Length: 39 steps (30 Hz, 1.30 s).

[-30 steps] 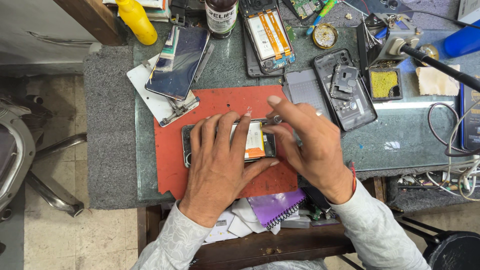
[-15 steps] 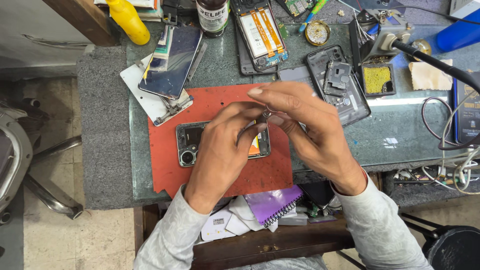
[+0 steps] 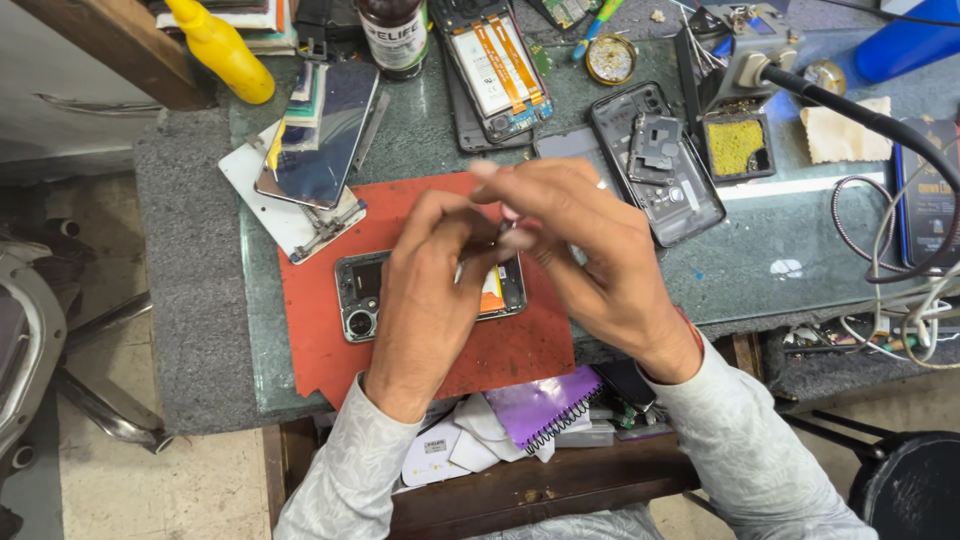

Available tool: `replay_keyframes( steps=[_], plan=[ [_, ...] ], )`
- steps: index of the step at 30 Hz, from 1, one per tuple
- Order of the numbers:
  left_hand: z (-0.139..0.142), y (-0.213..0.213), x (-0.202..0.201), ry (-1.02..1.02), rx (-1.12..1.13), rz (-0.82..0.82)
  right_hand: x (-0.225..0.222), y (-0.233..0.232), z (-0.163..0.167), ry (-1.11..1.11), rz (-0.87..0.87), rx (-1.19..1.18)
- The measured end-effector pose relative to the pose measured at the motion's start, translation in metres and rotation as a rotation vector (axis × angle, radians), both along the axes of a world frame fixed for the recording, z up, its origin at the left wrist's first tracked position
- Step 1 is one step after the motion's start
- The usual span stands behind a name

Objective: The person removes the back cover of a light green smartphone using a prying tool and a black card. They then use a screwdriver to remove several screws from the internal frame, placing them on the workbench. The clip ends while the phone remains partially disassembled.

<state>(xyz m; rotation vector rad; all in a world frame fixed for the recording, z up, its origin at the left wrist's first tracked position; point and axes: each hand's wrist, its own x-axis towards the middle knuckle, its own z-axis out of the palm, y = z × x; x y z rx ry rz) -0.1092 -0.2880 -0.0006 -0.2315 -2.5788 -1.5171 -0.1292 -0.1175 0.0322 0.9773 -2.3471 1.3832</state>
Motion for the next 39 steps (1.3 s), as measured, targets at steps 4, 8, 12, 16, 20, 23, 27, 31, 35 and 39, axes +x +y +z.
replay_keyframes(
  steps=[4,8,12,16,20,23,27,31,35,39],
  plan=[
    [0.001,0.000,-0.003,-0.060,0.048,0.009,-0.003,-0.007,-0.003,0.081,-0.124,0.038],
    [0.002,-0.008,-0.004,0.106,0.181,-0.118,-0.002,-0.005,-0.003,-0.034,-0.069,-0.017],
    [0.000,-0.008,-0.006,-0.101,0.100,-0.054,-0.003,-0.004,-0.006,-0.009,0.038,-0.039],
    [-0.002,-0.008,-0.008,-0.080,0.145,-0.067,-0.006,-0.006,-0.011,0.082,-0.002,0.033],
    [0.000,-0.015,-0.004,-0.033,0.158,-0.175,-0.006,-0.005,-0.013,0.051,0.011,0.033],
    [0.003,-0.018,0.002,-0.054,0.145,-0.146,-0.003,-0.003,-0.014,0.048,-0.043,0.169],
    [0.006,-0.020,0.009,0.011,-0.058,-0.046,-0.001,-0.001,-0.017,-0.081,-0.015,0.045],
    [0.006,-0.017,0.011,0.119,-0.126,-0.046,0.005,0.002,-0.019,-0.072,-0.018,-0.046],
    [0.006,-0.014,0.009,0.173,-0.207,-0.057,0.008,0.006,-0.023,-0.058,-0.055,-0.050],
    [0.006,-0.011,0.006,0.205,-0.246,-0.063,0.011,0.010,-0.029,-0.081,-0.102,-0.139]
  ],
)
